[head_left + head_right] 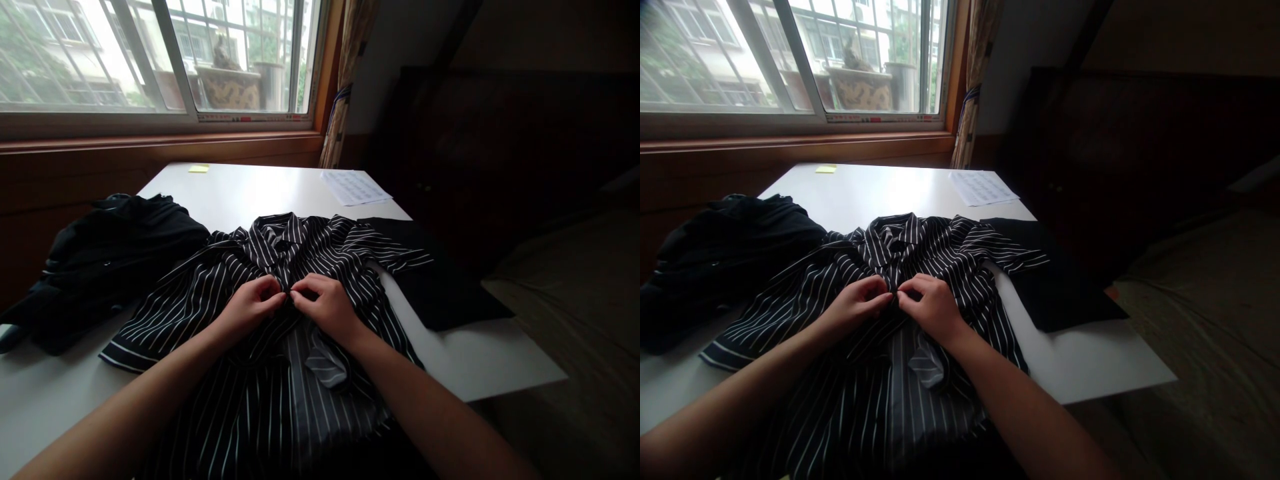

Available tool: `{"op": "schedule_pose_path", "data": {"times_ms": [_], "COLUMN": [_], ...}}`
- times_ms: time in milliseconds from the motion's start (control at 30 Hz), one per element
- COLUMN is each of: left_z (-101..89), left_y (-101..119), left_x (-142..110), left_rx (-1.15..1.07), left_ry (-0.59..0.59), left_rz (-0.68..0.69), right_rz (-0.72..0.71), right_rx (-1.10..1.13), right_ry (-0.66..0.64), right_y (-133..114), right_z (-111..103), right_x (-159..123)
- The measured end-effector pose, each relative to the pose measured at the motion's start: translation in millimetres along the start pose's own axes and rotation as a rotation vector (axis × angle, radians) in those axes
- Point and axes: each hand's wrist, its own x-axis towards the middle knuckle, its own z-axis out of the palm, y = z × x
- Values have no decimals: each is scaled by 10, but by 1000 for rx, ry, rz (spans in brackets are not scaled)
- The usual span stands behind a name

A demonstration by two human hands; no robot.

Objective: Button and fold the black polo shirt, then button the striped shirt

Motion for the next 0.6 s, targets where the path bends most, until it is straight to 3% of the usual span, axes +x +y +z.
{"op": "schedule_pose_path", "data": {"times_ms": [400,600], "left_z": [6,23], "left_y": [-25,-38], "left_x": [-4,-6], "left_rx": [30,57], "left_ry": [8,56], "left_rz": [50,53], "right_rz": [350,369], "right_rx": [341,389], "right_ry": [-119,-169], "right_y": [114,153], "right_z": [10,4], "right_x": [43,51]}}
